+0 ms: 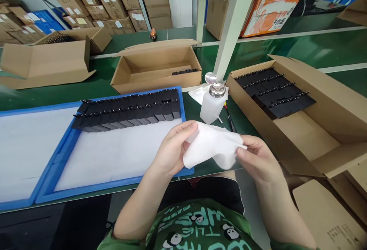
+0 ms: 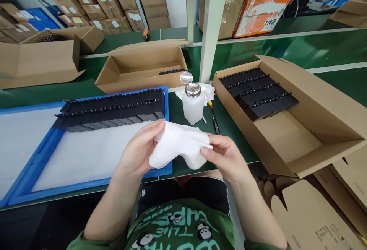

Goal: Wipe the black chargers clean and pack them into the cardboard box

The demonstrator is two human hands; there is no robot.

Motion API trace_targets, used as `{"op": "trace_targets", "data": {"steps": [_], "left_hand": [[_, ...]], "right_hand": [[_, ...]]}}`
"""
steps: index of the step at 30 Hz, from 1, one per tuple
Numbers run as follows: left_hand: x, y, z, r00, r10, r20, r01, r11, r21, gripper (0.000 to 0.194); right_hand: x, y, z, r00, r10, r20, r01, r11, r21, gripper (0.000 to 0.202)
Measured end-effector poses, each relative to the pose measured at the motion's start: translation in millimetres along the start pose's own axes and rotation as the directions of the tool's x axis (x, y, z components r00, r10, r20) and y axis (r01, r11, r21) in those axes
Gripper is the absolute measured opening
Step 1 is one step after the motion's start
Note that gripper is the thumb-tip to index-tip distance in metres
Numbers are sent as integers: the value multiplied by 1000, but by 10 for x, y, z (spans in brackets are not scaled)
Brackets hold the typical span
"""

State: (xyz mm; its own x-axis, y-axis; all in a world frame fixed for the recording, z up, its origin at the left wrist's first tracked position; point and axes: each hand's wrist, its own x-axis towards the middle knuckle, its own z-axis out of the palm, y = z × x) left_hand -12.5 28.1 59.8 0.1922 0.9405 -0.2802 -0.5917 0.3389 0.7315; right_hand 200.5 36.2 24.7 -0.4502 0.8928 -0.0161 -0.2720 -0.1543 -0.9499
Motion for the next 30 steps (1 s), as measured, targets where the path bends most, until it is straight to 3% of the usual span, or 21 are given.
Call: {"op": "trace_targets", "data": {"steps": [2,5,10,12,14,16,18,21,22,24,26,30], "left_hand": [[10,-8,-13,1000,-2,-17,2,1000,-17,19],[25,-30,-40,999,-7,-32,6,999,-32,19],[-8,-57,-68,999,16,-35,-17,1000,-21,18],[-53,-68,-58,999,36,-37,-36,999,2,18],[-105,-82,-42,998,58,-40,-56,998,33,19],[-151,-95,-30,997,70,-36,-67,995,72,21],[-177,-103,-32,997,70,-26,-67,991,112,24],[-174,-107,-61,987,157,-16,-144,938,315,30],[-165,-110,-75,979,205,-11,-183,894,409,33],[-147,-124,-105,962,273,9,-231,795,561,33],[-147,-154,-140,965,254,61,-230,712,663,28],[-235,-226,-255,979,144,143,-200,561,803,24]], "right_hand": [[-39,16,40,994,-70,-84,73,997,38,19],[-57,-14,95,986,-65,-154,82,991,110,18],[-62,-5,163,993,-55,-108,61,996,58,30],[-84,53,213,972,-159,-171,152,987,-53,39],[-117,124,285,905,-349,-244,303,930,-208,63],[-152,181,359,866,-453,-210,359,857,-369,87],[-180,211,404,903,-391,-177,278,846,-455,85],[-202,210,384,935,-259,-241,145,902,-407,24],[-206,203,357,939,-246,-242,146,919,-367,14],[-211,181,292,943,-266,-200,206,939,-276,26],[-215,152,227,949,-248,-194,226,965,-132,23],[-164,51,86,952,-31,-305,77,987,138,29]]}}
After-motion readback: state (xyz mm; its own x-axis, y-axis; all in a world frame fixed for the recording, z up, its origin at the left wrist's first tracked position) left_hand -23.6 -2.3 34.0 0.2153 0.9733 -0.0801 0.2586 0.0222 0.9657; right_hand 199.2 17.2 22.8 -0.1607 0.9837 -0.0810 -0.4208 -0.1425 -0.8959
